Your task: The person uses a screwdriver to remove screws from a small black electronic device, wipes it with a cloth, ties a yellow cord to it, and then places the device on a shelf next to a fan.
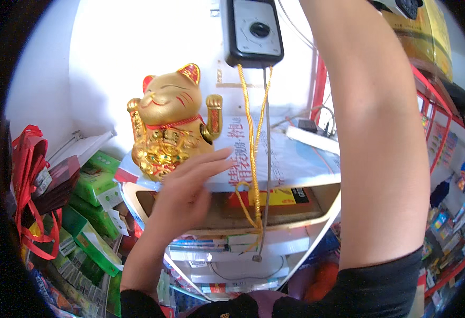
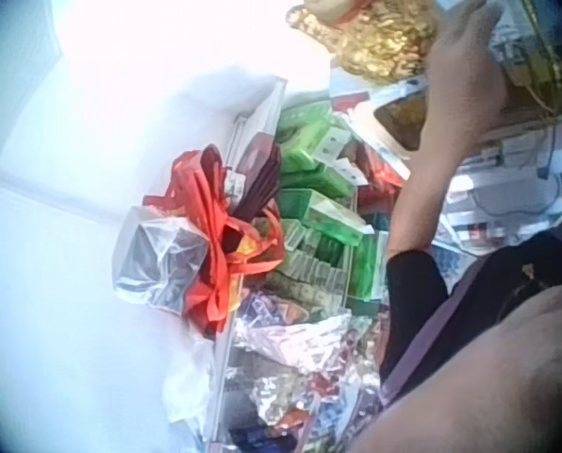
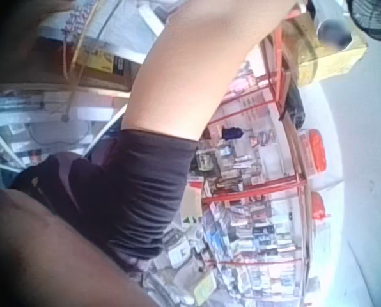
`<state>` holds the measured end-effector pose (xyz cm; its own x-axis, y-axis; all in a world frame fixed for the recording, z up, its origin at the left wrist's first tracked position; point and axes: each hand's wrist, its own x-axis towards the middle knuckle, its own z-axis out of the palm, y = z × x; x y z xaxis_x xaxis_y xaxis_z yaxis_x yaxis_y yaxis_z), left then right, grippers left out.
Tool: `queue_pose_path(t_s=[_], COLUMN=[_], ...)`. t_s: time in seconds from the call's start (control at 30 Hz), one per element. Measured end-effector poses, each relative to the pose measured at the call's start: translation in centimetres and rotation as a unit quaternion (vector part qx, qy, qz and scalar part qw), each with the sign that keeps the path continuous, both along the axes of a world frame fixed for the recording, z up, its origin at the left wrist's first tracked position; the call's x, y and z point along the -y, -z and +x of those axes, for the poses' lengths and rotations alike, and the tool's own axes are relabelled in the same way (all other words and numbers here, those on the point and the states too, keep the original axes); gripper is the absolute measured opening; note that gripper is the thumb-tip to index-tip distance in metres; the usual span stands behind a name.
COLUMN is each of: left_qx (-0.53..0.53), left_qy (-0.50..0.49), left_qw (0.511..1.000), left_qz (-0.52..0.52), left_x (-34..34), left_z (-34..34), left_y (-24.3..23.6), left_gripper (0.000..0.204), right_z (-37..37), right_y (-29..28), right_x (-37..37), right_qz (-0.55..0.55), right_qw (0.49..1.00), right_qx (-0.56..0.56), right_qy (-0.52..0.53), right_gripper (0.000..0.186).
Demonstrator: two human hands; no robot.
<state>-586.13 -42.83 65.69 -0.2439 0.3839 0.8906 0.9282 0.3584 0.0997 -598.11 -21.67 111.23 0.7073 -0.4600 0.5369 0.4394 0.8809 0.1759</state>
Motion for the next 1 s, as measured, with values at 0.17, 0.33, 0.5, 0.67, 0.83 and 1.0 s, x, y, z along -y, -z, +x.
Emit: queue_pose_path(t_s=[0.17, 0.33, 0.5, 0.67, 0.83, 1.0], left_qx=[-0.122, -0.02, -0.045, -0.054, -0.041, -0.043], left_qy=[-0.257, -0.368, -0.367, -0.385, -0.402, -0.39], left_qw=[0.923, 0.882, 0.899, 0.888, 0.889, 0.89], left_qz=[0.26, 0.295, 0.234, 0.245, 0.218, 0.232], left_x=[9.9, 13.3, 13.0, 12.7, 13.5, 12.9], left_z=[-1.9, -6.0, -6.0, -6.0, -5.4, -5.8], left_y=[1.6, 6.7, 6.6, 6.0, 6.2, 6.0], left_gripper=[0.025, 0.021, 0.027, 0.035, 0.035, 0.036], right_z=[-2.4, -5.5, -6.8, -7.8, -8.3, -7.9], right_y=[2.7, 4.3, 4.6, 5.2, 5.0, 3.5], right_x=[2.5, 6.0, 6.5, 7.4, 9.2, 9.6], right_qz=[0.023, 0.029, 0.025, 0.034, 0.04, 0.049], right_qw=[0.956, 0.906, 0.889, 0.881, 0.873, 0.873], right_qx=[0.177, 0.258, 0.287, 0.302, 0.308, 0.313], right_qy=[-0.234, -0.335, -0.357, -0.363, -0.376, -0.371], right_gripper=[0.023, 0.024, 0.024, 0.024, 0.025, 0.026])
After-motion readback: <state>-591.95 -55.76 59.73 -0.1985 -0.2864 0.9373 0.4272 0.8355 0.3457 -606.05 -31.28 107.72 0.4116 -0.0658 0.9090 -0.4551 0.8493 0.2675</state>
